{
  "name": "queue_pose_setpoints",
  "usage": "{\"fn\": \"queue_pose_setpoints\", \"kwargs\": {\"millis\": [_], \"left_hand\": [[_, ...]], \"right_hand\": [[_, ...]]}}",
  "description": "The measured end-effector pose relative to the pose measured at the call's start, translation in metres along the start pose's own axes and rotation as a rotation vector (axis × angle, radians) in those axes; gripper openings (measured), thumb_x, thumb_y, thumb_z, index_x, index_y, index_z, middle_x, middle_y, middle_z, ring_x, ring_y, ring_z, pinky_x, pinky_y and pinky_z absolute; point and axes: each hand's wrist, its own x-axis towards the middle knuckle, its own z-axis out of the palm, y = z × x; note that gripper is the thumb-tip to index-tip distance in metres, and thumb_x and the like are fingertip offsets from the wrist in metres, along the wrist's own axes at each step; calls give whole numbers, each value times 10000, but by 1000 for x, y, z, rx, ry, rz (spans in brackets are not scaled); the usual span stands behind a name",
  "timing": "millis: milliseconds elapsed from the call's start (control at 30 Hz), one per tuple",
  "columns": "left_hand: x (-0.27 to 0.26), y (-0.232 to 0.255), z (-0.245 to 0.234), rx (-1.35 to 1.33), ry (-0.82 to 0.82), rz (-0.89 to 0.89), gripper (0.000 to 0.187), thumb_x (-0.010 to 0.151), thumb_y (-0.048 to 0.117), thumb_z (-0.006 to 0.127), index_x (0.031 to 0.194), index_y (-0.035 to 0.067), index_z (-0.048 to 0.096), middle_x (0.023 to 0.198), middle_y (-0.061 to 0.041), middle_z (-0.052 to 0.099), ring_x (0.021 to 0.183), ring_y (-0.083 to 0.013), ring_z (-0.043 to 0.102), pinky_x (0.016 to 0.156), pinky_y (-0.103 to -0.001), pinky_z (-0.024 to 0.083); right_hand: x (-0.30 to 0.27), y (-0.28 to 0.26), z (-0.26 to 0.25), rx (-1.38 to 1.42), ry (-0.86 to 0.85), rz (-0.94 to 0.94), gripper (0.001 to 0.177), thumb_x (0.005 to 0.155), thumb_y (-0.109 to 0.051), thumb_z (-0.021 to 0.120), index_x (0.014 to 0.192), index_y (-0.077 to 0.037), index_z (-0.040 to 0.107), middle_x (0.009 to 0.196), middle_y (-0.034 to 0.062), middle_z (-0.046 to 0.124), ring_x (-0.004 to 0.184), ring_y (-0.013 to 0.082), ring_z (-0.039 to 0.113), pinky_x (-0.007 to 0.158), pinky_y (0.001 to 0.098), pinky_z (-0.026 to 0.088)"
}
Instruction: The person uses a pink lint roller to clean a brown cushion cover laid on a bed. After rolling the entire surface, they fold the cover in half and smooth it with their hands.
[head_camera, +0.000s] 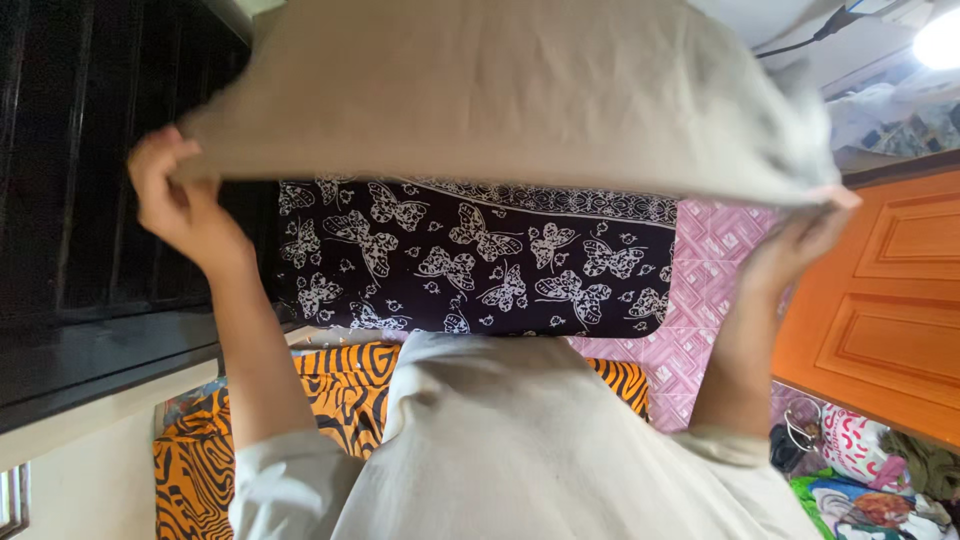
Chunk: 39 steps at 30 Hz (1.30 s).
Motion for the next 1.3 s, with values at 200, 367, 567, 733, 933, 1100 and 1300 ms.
{"fn": "queue_pose_setpoints", "kwargs": {"millis": [200, 367, 567, 733, 933, 1100, 1300], "left_hand": [[-92, -38, -44, -23, -108, -441, 400, 860, -193, 439, 1063, 30, 700, 1369, -106, 576, 1263, -207, 613, 895, -342, 647], [-156, -76, -67, -39, -199, -570, 362, 940, -203, 473, 1087, 12, 724, 1358, -83, 529, 1144, -187, 680, 891, -317, 610], [-181, -88, -77, 89, -212, -500, 368, 918, -222, 486, 1089, -17, 740, 1317, -110, 575, 1135, -194, 670, 876, -317, 613], [-176, -70, -89, 98, -201, -441, 402, 937, -223, 448, 1113, -12, 741, 1348, -110, 574, 1146, -204, 686, 933, -317, 620], [-195, -59, -97, 317, -272, -432, 361, 985, -171, 517, 1113, 59, 764, 1306, -94, 589, 1122, -222, 688, 905, -305, 593], [-217, -64, -106, 475, -317, -304, 369, 994, -170, 553, 1138, 84, 780, 1302, -93, 617, 1133, -261, 680, 897, -319, 600], [-232, -69, -126, 501, -275, -328, 369, 1001, -157, 553, 1170, 88, 772, 1288, -98, 622, 1101, -236, 697, 870, -305, 613]], "right_hand": [[-88, 15, -15, 337, 38, 529, 425, 904, 171, 435, 1244, -2, 624, 1215, 86, 626, 1048, 171, 628, 882, 311, 512], [-129, 58, -30, 518, 223, 935, 212, 1026, -33, 535, 1210, -5, 637, 1178, 137, 673, 1056, 239, 689, 923, 384, 615], [-145, 96, -59, 405, 170, 918, 196, 1049, -10, 605, 1244, -9, 635, 1162, 122, 702, 1041, 220, 714, 945, 384, 593], [-157, 83, -81, 353, 183, 821, 181, 1027, 24, 606, 1203, 3, 643, 1122, 111, 712, 1003, 191, 730, 923, 352, 625], [-186, 73, -95, 368, 240, 873, 171, 1040, 35, 651, 1205, -9, 668, 1035, 79, 694, 821, 119, 656, 801, 324, 609], [-199, 68, -96, 278, 295, 895, 166, 1003, 16, 656, 1162, -33, 660, 1013, 40, 694, 821, 98, 673, 781, 307, 622], [-208, 56, -108, 197, 305, 886, 223, 997, 28, 695, 1208, -37, 666, 1043, 23, 682, 852, 93, 684, 760, 244, 574]]}}
